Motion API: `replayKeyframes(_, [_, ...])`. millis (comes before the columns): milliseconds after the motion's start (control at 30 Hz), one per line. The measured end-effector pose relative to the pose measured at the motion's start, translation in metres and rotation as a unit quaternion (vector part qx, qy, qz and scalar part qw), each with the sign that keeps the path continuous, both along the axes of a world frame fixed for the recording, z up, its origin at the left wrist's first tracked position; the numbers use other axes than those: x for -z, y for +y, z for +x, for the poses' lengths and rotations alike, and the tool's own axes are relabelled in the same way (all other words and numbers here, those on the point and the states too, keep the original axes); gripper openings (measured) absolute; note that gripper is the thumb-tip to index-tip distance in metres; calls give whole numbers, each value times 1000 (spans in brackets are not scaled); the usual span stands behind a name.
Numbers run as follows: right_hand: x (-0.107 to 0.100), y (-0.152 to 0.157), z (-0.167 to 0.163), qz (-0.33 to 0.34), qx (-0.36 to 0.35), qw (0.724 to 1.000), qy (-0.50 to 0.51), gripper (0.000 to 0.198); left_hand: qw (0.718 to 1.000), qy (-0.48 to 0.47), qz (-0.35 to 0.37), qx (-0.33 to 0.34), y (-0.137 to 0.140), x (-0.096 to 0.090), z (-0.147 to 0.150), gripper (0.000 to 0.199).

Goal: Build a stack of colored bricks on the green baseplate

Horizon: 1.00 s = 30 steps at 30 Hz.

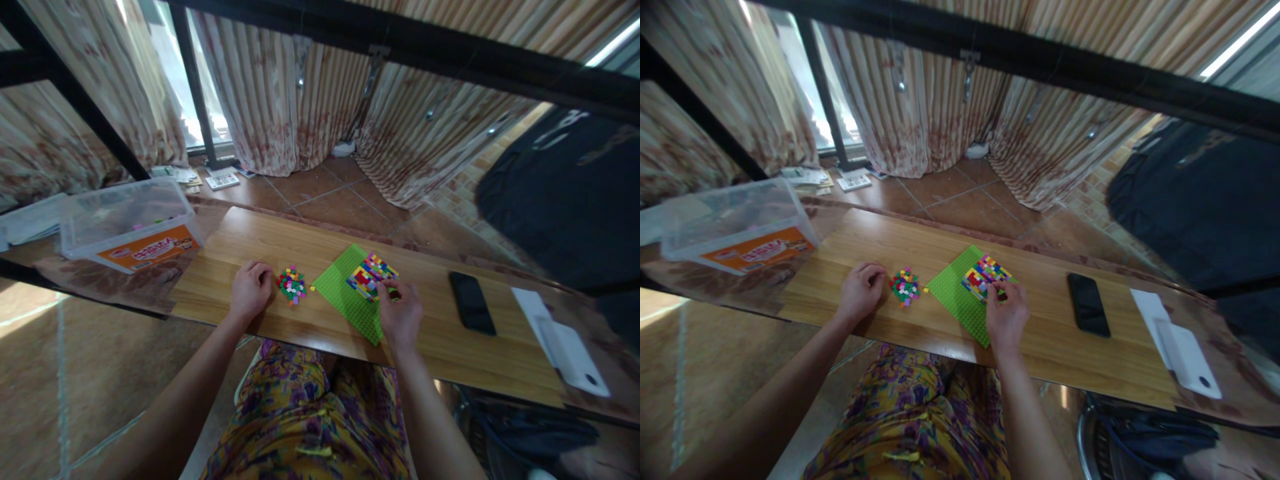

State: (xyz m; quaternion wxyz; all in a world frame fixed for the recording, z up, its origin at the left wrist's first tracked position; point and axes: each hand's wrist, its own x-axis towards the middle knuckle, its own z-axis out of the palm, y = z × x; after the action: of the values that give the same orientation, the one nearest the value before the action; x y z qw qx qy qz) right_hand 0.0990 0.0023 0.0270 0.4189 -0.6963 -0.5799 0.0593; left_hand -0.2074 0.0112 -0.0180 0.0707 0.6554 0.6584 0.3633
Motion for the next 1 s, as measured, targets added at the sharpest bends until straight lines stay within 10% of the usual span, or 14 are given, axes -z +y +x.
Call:
replayKeyframes(700, [11, 7, 5, -40, 5, 975, 221, 25, 1000, -6, -3, 5, 0, -1, 0, 19])
replayKeyframes(1000, [1, 1, 3, -29, 20, 991, 126, 30, 1000, -5, -2, 6, 0, -1, 1, 19])
